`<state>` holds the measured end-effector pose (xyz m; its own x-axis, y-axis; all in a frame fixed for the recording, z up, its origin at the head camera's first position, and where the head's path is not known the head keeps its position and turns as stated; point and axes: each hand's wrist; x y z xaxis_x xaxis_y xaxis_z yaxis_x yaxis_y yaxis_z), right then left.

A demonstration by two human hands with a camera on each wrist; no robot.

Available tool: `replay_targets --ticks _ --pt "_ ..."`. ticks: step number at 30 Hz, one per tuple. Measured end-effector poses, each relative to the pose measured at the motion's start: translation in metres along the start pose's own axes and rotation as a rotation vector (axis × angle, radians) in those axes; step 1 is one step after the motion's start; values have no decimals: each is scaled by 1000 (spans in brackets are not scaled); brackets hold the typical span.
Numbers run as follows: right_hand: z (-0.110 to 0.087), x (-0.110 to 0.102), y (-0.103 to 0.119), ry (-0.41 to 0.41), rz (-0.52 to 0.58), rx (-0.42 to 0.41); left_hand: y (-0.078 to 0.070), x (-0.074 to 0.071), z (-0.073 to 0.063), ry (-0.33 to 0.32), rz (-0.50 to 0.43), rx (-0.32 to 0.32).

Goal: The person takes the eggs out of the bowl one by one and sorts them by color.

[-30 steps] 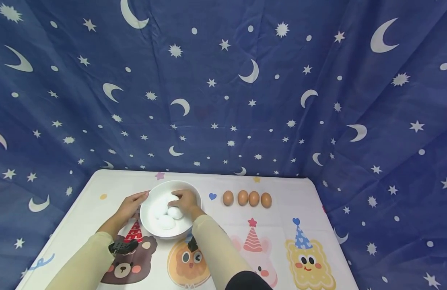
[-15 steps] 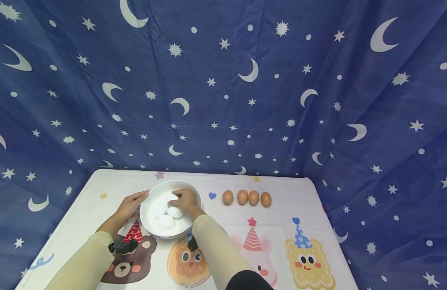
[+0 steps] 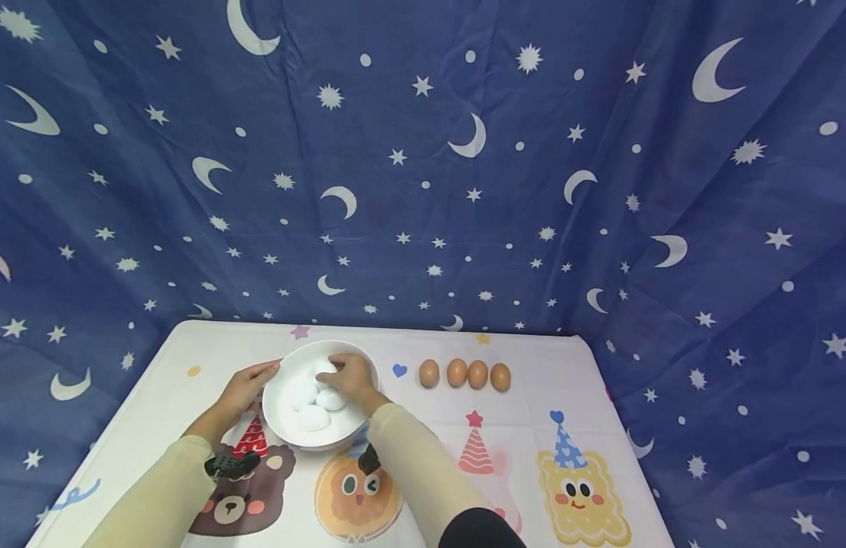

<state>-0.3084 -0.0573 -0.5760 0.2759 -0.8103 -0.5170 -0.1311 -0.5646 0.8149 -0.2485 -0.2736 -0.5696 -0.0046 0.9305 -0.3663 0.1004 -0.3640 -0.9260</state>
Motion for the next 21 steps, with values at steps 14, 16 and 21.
replay_targets --ticks 14,16,21 --pt "-22 -27 7 104 335 219 -3 1 -3 1 -7 -2" --pt "-27 -31 7 132 393 234 -3 1 -2 -2 4 -1" --pt "-42 -49 5 198 463 239 -5 0 -1 -3 24 -6"
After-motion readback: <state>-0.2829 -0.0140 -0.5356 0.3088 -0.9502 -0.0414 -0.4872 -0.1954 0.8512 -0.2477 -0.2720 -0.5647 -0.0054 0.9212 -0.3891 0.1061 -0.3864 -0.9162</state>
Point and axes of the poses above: each hand's wrist, its own z-axis towards the middle knuckle, its own x-axis out of the palm, y = z × x, and after that the axes turned 15 degrees about x, right-handed
